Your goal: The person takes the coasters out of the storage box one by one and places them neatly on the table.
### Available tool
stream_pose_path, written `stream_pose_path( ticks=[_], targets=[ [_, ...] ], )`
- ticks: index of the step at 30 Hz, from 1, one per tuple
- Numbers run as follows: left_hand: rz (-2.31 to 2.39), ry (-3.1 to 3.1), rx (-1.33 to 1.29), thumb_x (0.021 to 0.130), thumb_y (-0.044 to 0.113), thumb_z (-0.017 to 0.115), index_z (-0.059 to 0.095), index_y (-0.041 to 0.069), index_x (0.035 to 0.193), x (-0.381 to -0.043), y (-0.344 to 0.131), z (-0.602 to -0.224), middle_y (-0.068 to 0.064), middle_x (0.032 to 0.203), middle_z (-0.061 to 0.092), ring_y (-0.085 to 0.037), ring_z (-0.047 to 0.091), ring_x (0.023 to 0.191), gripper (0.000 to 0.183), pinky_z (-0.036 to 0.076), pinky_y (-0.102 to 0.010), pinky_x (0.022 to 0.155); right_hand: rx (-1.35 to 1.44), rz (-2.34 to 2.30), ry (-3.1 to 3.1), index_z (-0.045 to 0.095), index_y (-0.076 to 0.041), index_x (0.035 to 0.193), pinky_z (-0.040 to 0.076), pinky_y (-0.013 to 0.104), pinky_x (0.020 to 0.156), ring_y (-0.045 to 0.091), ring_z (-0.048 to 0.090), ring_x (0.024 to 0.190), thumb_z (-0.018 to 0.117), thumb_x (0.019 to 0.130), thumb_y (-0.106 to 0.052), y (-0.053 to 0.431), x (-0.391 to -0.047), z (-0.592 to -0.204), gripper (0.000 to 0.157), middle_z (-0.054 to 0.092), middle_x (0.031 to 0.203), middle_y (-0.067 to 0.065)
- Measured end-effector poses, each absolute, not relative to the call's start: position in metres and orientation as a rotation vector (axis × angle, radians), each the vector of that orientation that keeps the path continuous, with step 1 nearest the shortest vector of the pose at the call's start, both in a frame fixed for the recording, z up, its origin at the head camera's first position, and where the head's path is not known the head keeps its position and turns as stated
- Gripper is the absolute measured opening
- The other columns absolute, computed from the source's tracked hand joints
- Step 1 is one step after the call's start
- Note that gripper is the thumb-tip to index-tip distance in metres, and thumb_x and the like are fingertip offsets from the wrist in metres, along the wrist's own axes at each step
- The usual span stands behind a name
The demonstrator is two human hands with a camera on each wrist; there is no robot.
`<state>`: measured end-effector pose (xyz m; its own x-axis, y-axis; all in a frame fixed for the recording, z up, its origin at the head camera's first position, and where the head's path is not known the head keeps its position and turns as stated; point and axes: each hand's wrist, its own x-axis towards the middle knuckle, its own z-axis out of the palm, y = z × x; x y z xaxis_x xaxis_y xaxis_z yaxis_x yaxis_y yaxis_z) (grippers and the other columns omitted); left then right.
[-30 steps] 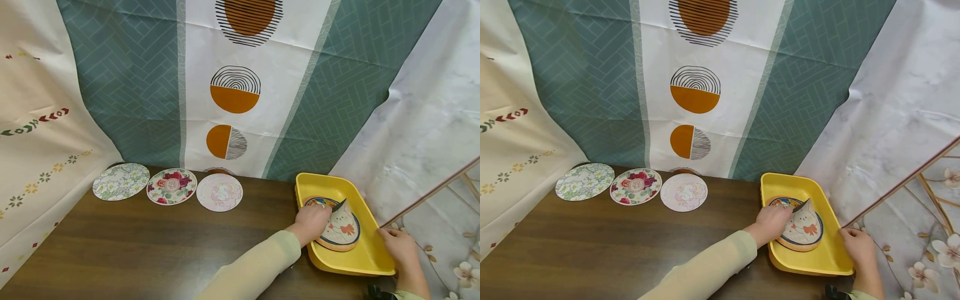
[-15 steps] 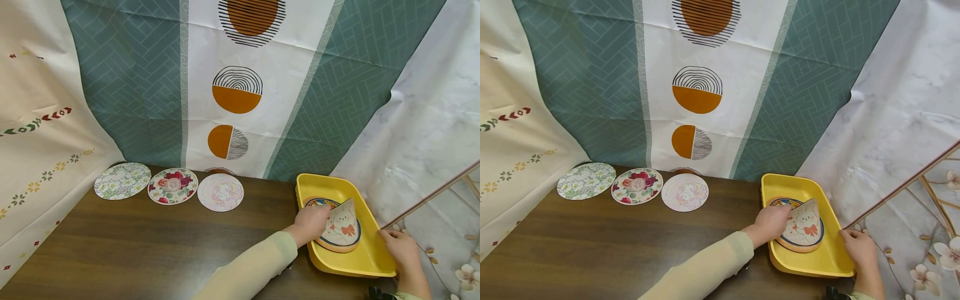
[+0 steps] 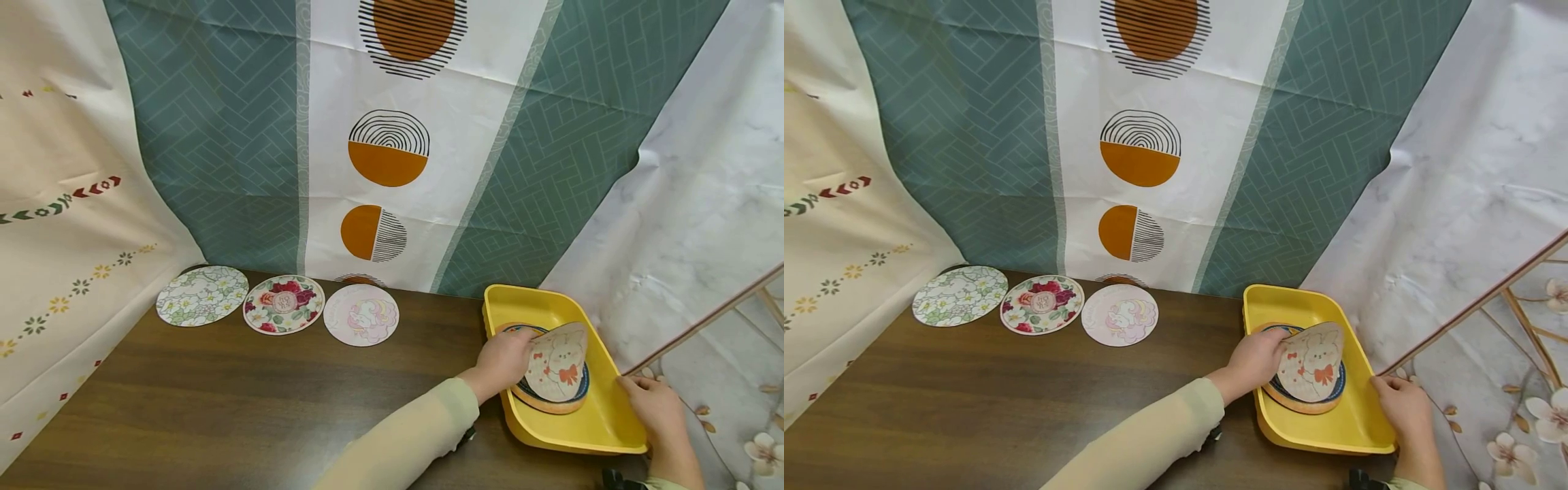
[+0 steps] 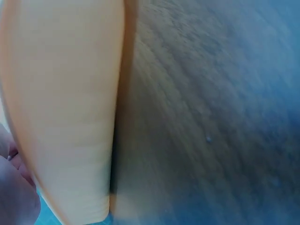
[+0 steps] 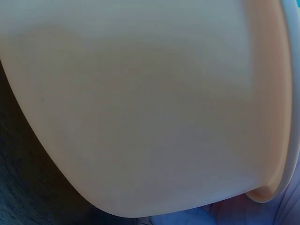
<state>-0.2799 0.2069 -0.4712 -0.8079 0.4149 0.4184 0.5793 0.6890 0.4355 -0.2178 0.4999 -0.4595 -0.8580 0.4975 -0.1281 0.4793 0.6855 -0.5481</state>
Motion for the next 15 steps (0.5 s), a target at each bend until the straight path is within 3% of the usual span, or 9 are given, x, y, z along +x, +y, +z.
stream_pose_path(
  ticks=[4, 6, 12, 15],
  targets=[
    [-1.054, -2.563, -0.746, 0.116, 0.024, 0.064, 0.078, 0.024, 0.131, -0.280, 0.201, -0.470, 0.015, 0.120, 0.079, 0.003, 0.071, 0.104, 0.021, 0.053, -0.011, 0.088, -0.807, 0.897, -2.856, 0.058, 0.021, 0.139, 0.046, 0.069, 0.108, 0.059, 0.048, 0.129, 0.051, 0.115, -0.040, 0.502, -0.218, -0.461, 0.066, 0.045, 0.149, 0.047],
    [-1.178, -2.545, -0.711, 0.115, 0.024, 0.066, 0.079, 0.023, 0.131, -0.280, 0.198, -0.469, 0.015, 0.120, 0.079, 0.005, 0.070, 0.103, 0.021, 0.052, -0.011, 0.089, -0.801, 0.894, -2.859, 0.057, 0.021, 0.139, 0.046, 0.069, 0.108, 0.059, 0.047, 0.129, 0.051, 0.115, -0.040, 0.502, -0.218, -0.462, 0.066, 0.044, 0.149, 0.048],
    [-1.656, -2.464, -0.622, 0.114, 0.018, 0.067, 0.077, 0.015, 0.134, -0.279, 0.186, -0.472, 0.009, 0.093, 0.074, 0.002, 0.063, 0.059, 0.022, 0.053, -0.014, 0.059, -0.796, 0.921, -2.858, 0.057, 0.021, 0.139, 0.027, 0.070, 0.126, 0.061, 0.021, 0.159, 0.052, 0.114, -0.037, 0.503, -0.220, -0.460, 0.064, 0.026, 0.166, 0.047],
    [-1.878, -2.363, -0.586, 0.114, 0.013, 0.067, 0.077, 0.010, 0.132, -0.279, 0.179, -0.473, 0.007, 0.089, 0.070, -0.006, 0.066, 0.054, 0.021, 0.055, -0.018, 0.054, -0.806, 0.943, -2.853, 0.056, 0.022, 0.141, 0.025, 0.071, 0.127, 0.061, 0.015, 0.161, 0.052, 0.114, -0.038, 0.503, -0.219, -0.459, 0.065, 0.020, 0.168, 0.047]
  ],
)
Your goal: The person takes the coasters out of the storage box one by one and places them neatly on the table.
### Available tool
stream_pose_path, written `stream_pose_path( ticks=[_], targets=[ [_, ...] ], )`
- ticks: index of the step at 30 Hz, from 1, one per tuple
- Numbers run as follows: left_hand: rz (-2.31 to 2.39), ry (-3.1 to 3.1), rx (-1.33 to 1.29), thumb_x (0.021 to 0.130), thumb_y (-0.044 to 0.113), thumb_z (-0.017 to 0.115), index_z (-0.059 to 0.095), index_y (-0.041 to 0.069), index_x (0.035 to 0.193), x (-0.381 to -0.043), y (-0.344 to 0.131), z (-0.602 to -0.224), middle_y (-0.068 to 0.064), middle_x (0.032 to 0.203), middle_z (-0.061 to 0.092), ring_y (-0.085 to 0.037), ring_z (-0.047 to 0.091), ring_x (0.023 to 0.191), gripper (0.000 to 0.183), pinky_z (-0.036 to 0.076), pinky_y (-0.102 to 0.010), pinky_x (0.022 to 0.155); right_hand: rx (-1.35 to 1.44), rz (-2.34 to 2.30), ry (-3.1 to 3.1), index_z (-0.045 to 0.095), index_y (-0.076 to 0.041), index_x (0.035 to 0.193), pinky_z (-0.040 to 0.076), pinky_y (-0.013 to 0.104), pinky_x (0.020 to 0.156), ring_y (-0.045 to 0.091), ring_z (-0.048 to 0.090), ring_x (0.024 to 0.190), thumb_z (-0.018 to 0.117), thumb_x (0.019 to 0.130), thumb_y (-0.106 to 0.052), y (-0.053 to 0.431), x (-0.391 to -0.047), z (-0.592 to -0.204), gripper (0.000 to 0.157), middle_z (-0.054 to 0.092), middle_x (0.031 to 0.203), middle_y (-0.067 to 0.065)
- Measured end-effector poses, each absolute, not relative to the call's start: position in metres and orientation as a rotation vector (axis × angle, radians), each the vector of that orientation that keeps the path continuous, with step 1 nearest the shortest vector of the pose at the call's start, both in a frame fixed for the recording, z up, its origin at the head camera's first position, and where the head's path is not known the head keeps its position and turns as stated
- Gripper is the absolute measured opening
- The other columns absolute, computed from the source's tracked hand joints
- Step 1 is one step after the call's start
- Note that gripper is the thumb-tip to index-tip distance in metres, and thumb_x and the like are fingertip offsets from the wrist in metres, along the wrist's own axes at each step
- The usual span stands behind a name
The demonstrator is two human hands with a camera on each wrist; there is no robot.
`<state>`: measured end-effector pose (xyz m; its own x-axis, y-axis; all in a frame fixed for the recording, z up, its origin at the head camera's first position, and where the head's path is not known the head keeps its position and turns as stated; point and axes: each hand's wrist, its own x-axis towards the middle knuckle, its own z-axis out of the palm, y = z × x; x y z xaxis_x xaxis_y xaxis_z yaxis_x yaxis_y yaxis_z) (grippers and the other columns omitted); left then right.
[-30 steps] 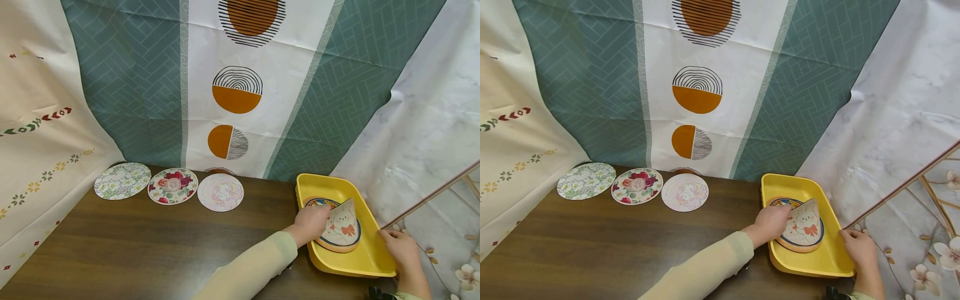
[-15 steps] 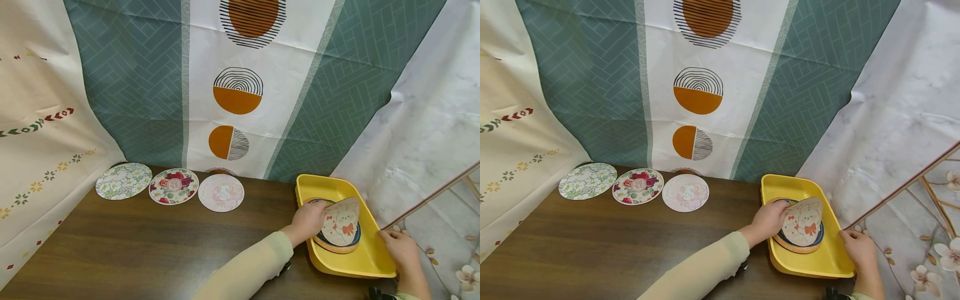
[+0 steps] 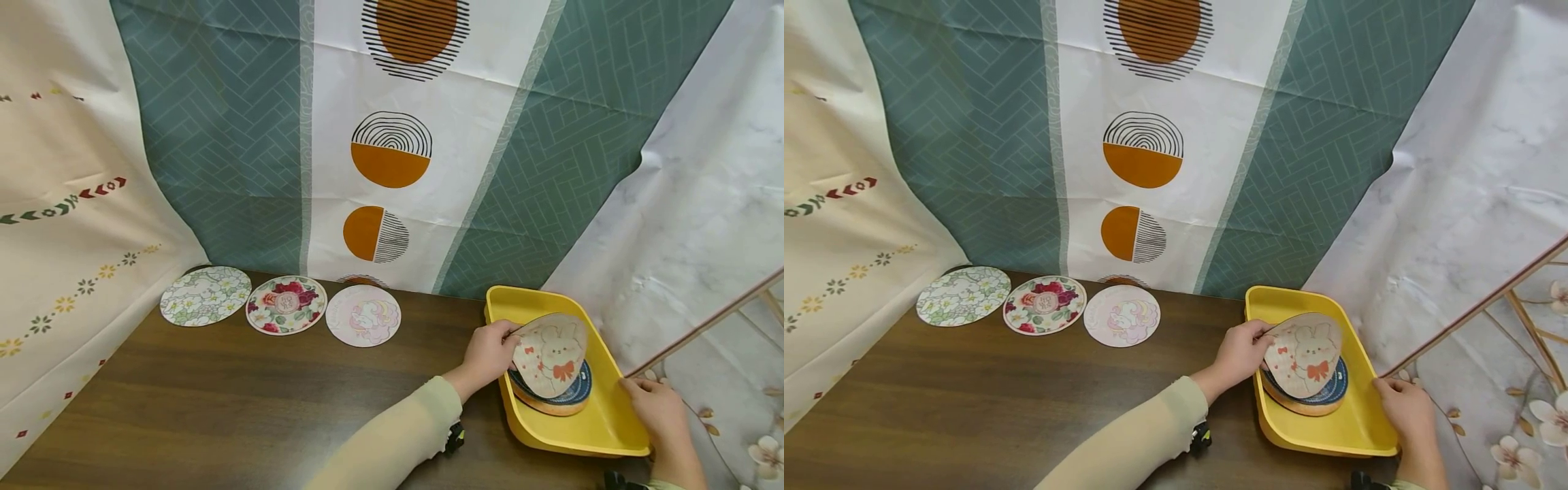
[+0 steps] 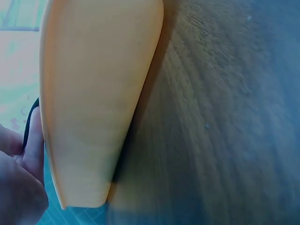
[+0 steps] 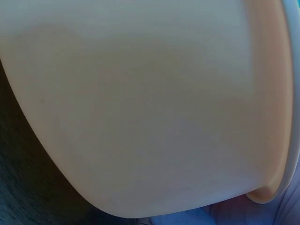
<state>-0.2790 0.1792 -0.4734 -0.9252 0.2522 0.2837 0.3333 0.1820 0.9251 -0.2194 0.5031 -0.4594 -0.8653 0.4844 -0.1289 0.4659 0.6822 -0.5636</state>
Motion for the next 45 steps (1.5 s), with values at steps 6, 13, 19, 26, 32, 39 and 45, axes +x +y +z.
stream_pose_path(
  ticks=[6, 13, 19, 26, 32, 39, 45],
  targets=[
    [-2.205, -2.180, -0.516, 0.111, 0.004, 0.068, 0.076, 0.001, 0.124, -0.281, 0.167, -0.478, 0.001, 0.094, 0.075, -0.011, 0.069, 0.056, 0.016, 0.064, -0.035, 0.058, -0.831, 0.974, -2.834, 0.055, 0.022, 0.142, 0.029, 0.071, 0.125, 0.061, 0.014, 0.161, 0.053, 0.114, -0.038, 0.503, -0.218, -0.461, 0.066, 0.017, 0.170, 0.047],
    [-2.414, -2.072, -0.461, 0.109, -0.001, 0.068, 0.076, -0.001, 0.120, -0.282, 0.150, -0.481, -0.003, 0.092, 0.075, -0.014, 0.071, 0.066, 0.014, 0.067, -0.044, 0.063, -0.829, 0.982, -2.816, 0.057, 0.022, 0.140, 0.037, 0.071, 0.120, 0.060, 0.029, 0.154, 0.053, 0.115, -0.036, 0.500, -0.216, -0.462, 0.063, 0.026, 0.167, 0.046],
    [-2.430, -2.080, -0.448, 0.108, 0.001, 0.071, 0.076, -0.001, 0.122, -0.284, 0.132, -0.484, -0.004, 0.094, 0.076, -0.018, 0.075, 0.070, 0.015, 0.066, -0.036, 0.060, -0.859, 1.014, -2.801, 0.054, 0.022, 0.141, 0.028, 0.070, 0.126, 0.058, 0.011, 0.164, 0.052, 0.115, -0.035, 0.499, -0.215, -0.461, 0.063, 0.011, 0.172, 0.044],
    [-2.465, -2.046, -0.491, 0.107, 0.000, 0.071, 0.075, -0.004, 0.120, -0.284, 0.111, -0.486, -0.007, 0.094, 0.077, -0.017, 0.074, 0.068, 0.014, 0.066, -0.037, 0.061, -0.836, 0.981, -2.810, 0.055, 0.022, 0.141, 0.042, 0.070, 0.116, 0.061, 0.037, 0.147, 0.052, 0.115, -0.035, 0.499, -0.214, -0.463, 0.063, 0.032, 0.164, 0.046],
    [-2.515, -1.991, -0.491, 0.107, -0.002, 0.070, 0.075, -0.006, 0.118, -0.283, 0.093, -0.488, -0.010, 0.094, 0.078, -0.017, 0.074, 0.069, 0.013, 0.066, -0.038, 0.060, -0.794, 0.974, -2.845, 0.056, 0.022, 0.142, 0.030, 0.071, 0.125, 0.061, 0.020, 0.160, 0.051, 0.115, -0.037, 0.502, -0.218, -0.459, 0.065, 0.017, 0.170, 0.047],
    [-2.533, -1.988, -0.421, 0.106, -0.002, 0.071, 0.075, -0.007, 0.119, -0.284, 0.069, -0.490, -0.016, 0.098, 0.078, -0.018, 0.074, 0.072, 0.015, 0.066, -0.038, 0.061, -0.769, 0.931, -2.868, 0.056, 0.022, 0.142, 0.041, 0.071, 0.115, 0.062, 0.036, 0.147, 0.050, 0.115, -0.038, 0.500, -0.220, -0.456, 0.066, 0.029, 0.164, 0.048],
    [-2.513, -2.018, -0.406, 0.107, 0.001, 0.072, 0.075, -0.005, 0.121, -0.282, 0.048, -0.492, -0.014, 0.099, 0.079, -0.020, 0.076, 0.074, 0.016, 0.067, -0.038, 0.062, -0.801, 0.940, -2.863, 0.055, 0.022, 0.142, 0.040, 0.071, 0.116, 0.063, 0.032, 0.150, 0.050, 0.115, -0.039, 0.501, -0.218, -0.459, 0.066, 0.024, 0.167, 0.047]
  ],
)
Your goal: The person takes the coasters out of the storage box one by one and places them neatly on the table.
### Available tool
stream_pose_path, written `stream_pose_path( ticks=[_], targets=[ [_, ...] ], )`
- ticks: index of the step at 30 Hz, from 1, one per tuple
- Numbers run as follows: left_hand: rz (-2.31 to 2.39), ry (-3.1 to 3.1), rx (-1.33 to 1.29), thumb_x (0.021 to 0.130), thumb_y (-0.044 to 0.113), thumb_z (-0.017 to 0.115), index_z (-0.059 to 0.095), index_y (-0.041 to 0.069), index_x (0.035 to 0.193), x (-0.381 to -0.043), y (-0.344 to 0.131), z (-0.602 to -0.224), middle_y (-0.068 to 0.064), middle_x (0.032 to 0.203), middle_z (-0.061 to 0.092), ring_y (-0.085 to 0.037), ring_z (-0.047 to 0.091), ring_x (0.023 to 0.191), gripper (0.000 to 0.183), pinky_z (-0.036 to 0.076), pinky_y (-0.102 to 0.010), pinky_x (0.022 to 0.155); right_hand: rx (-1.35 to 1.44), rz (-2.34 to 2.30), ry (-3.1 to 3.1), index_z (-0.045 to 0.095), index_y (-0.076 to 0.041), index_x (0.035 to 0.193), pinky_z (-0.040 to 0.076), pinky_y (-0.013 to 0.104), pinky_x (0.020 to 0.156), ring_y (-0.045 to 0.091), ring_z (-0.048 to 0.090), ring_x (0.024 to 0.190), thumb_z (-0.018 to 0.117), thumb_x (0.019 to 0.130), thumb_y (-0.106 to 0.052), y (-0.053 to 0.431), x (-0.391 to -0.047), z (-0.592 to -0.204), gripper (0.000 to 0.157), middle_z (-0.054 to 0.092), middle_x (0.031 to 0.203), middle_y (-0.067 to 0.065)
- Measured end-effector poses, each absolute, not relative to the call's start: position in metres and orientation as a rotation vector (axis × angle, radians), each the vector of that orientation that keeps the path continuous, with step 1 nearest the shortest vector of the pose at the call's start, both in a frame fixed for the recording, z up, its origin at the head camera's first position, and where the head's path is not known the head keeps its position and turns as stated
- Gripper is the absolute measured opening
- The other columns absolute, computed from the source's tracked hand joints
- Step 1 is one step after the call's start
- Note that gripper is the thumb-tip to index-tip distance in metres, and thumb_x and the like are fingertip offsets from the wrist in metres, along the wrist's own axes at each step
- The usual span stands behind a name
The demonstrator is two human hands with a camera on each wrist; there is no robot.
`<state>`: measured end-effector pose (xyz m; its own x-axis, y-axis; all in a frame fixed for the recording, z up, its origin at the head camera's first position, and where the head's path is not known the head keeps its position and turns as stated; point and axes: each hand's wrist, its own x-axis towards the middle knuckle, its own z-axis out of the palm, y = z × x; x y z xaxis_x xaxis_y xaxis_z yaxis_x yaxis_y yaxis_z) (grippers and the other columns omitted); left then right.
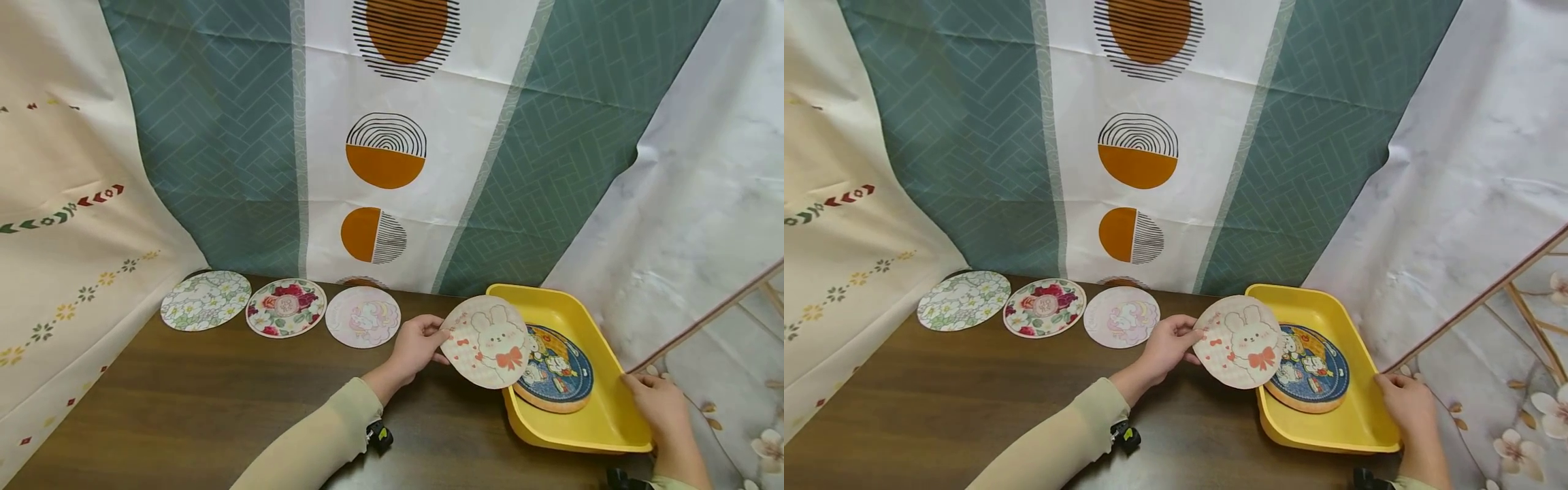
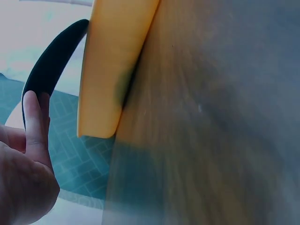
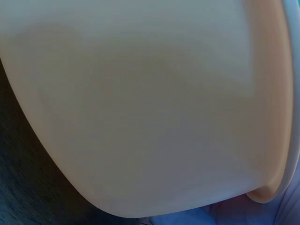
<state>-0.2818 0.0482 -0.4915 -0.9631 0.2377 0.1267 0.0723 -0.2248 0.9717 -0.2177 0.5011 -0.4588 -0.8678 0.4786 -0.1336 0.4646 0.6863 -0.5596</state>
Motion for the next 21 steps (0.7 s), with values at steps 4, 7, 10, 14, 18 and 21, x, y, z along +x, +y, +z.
stream_pose_path(
  ticks=[4, 7, 10, 14, 18, 21],
  targets=[
    [2.329, 1.893, 0.399, 0.108, 0.003, 0.071, 0.074, -0.005, 0.123, -0.281, 0.035, -0.491, -0.014, 0.101, 0.079, -0.021, 0.076, 0.077, 0.017, 0.067, -0.038, 0.063, -0.809, 0.952, -2.859, 0.055, 0.022, 0.143, 0.037, 0.071, 0.120, 0.062, 0.025, 0.156, 0.050, 0.116, -0.040, 0.504, -0.217, -0.461, 0.068, 0.018, 0.170, 0.046],
    [2.320, 1.897, 0.396, 0.109, 0.004, 0.071, 0.074, -0.006, 0.125, -0.281, 0.024, -0.491, -0.014, 0.102, 0.079, -0.021, 0.076, 0.078, 0.019, 0.067, -0.038, 0.065, -0.795, 0.945, -2.862, 0.055, 0.021, 0.143, 0.037, 0.071, 0.120, 0.062, 0.027, 0.156, 0.050, 0.116, -0.040, 0.505, -0.217, -0.462, 0.068, 0.020, 0.169, 0.046],
    [2.307, 1.910, 0.387, 0.109, 0.004, 0.071, 0.073, -0.006, 0.126, -0.283, 0.012, -0.492, -0.015, 0.102, 0.078, -0.021, 0.076, 0.078, 0.020, 0.067, -0.037, 0.065, -0.788, 0.935, -2.868, 0.056, 0.021, 0.143, 0.038, 0.071, 0.118, 0.063, 0.029, 0.153, 0.050, 0.116, -0.040, 0.504, -0.218, -0.463, 0.067, 0.024, 0.167, 0.047],
    [2.298, 1.938, 0.367, 0.109, 0.004, 0.070, 0.072, -0.008, 0.127, -0.285, -0.005, -0.494, -0.015, 0.102, 0.078, -0.020, 0.076, 0.077, 0.022, 0.067, -0.036, 0.065, -0.779, 0.918, -2.874, 0.057, 0.021, 0.141, 0.043, 0.071, 0.113, 0.063, 0.039, 0.144, 0.051, 0.116, -0.040, 0.503, -0.218, -0.462, 0.066, 0.035, 0.162, 0.047],
    [2.309, 1.961, 0.355, 0.109, 0.004, 0.070, 0.070, -0.010, 0.129, -0.286, -0.022, -0.494, -0.017, 0.104, 0.079, -0.019, 0.076, 0.078, 0.025, 0.067, -0.036, 0.064, -0.764, 0.891, -2.873, 0.057, 0.022, 0.140, 0.047, 0.070, 0.108, 0.061, 0.049, 0.130, 0.050, 0.115, -0.039, 0.503, -0.218, -0.462, 0.066, 0.045, 0.150, 0.048],
    [2.312, 1.976, 0.350, 0.109, 0.004, 0.069, 0.068, -0.011, 0.130, -0.285, -0.032, -0.495, -0.019, 0.106, 0.079, -0.019, 0.076, 0.079, 0.026, 0.066, -0.036, 0.063, -0.774, 0.900, -2.867, 0.056, 0.021, 0.143, 0.044, 0.070, 0.112, 0.062, 0.043, 0.138, 0.050, 0.116, -0.039, 0.504, -0.218, -0.462, 0.067, 0.039, 0.157, 0.049]
  ],
)
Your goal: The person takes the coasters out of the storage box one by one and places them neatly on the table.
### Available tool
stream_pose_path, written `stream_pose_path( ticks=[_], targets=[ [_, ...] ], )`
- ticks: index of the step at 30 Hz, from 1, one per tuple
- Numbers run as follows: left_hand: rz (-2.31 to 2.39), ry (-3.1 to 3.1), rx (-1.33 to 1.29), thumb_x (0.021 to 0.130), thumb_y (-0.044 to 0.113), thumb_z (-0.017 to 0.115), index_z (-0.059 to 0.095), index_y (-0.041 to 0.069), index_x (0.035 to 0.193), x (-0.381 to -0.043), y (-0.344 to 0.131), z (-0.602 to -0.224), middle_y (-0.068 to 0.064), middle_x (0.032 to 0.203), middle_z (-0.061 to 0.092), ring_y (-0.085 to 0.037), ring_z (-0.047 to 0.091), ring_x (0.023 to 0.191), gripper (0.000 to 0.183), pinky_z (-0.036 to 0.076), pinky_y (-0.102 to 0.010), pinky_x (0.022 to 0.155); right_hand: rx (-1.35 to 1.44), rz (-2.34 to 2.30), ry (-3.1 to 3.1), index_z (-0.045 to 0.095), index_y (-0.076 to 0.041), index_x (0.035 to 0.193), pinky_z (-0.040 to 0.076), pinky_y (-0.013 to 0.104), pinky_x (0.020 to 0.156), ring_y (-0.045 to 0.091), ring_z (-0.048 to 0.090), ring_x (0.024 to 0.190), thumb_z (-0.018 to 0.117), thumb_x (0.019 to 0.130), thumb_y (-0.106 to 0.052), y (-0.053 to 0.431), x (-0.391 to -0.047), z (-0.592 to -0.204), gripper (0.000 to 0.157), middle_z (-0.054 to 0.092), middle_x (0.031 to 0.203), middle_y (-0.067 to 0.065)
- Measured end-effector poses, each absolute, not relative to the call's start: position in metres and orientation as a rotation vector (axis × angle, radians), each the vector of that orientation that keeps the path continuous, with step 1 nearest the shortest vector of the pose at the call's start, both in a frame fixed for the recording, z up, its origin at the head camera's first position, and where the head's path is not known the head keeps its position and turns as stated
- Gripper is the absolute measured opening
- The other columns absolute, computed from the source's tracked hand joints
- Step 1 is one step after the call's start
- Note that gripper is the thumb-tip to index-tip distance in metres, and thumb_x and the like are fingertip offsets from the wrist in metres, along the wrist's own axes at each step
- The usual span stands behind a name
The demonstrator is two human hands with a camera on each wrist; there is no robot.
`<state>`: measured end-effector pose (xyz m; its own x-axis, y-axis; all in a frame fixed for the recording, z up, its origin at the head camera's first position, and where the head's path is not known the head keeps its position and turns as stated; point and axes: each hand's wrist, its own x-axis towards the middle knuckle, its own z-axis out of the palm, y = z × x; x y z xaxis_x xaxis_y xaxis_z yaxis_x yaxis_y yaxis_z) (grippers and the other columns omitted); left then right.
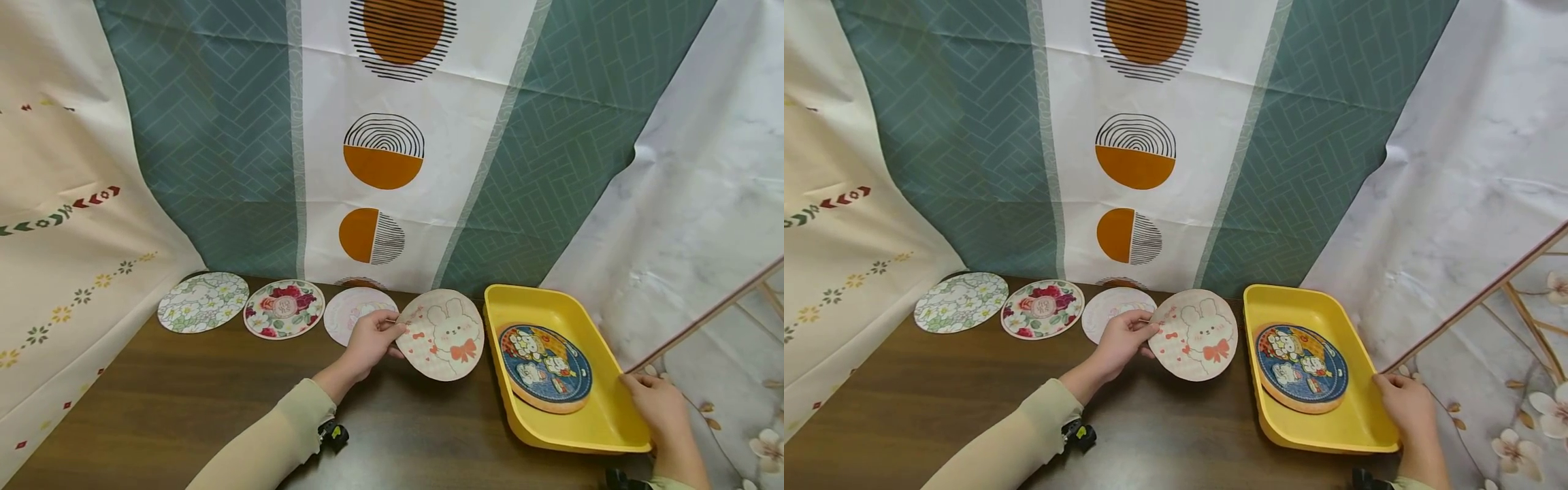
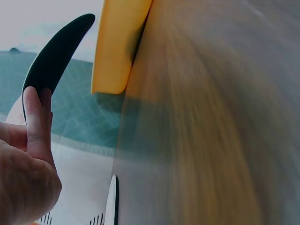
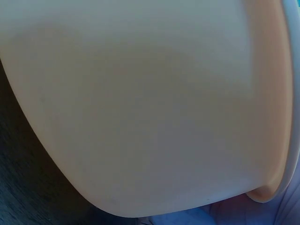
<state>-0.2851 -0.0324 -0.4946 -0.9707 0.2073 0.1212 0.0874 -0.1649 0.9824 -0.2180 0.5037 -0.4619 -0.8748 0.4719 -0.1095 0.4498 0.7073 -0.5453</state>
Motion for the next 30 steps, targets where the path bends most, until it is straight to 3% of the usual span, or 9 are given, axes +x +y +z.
stream_pose_path(
  ticks=[11, 20, 30],
  targets=[
    [2.309, 1.980, 0.262, 0.110, 0.005, 0.069, 0.069, -0.010, 0.131, -0.278, -0.073, -0.494, -0.018, 0.106, 0.080, -0.019, 0.076, 0.078, 0.026, 0.066, -0.033, 0.064, -0.783, 0.917, -2.859, 0.056, 0.021, 0.142, 0.039, 0.071, 0.117, 0.063, 0.034, 0.148, 0.051, 0.115, -0.039, 0.503, -0.217, -0.460, 0.066, 0.031, 0.163, 0.048],
    [2.323, 2.049, 0.166, 0.110, 0.006, 0.070, 0.069, -0.011, 0.131, -0.274, -0.112, -0.495, -0.019, 0.106, 0.080, -0.020, 0.076, 0.080, 0.027, 0.066, -0.034, 0.066, -0.780, 0.904, -2.855, 0.058, 0.021, 0.139, 0.050, 0.068, 0.103, 0.058, 0.053, 0.122, 0.052, 0.115, -0.039, 0.502, -0.217, -0.460, 0.065, 0.047, 0.144, 0.047],
    [2.333, 2.105, 0.045, 0.111, 0.007, 0.070, 0.065, -0.012, 0.138, -0.263, -0.153, -0.493, -0.015, 0.105, 0.079, -0.018, 0.076, 0.078, 0.034, 0.067, -0.033, 0.068, -0.776, 0.888, -2.863, 0.060, 0.021, 0.137, 0.051, 0.067, 0.101, 0.057, 0.054, 0.121, 0.052, 0.115, -0.039, 0.501, -0.216, -0.460, 0.064, 0.048, 0.143, 0.047]
  ],
)
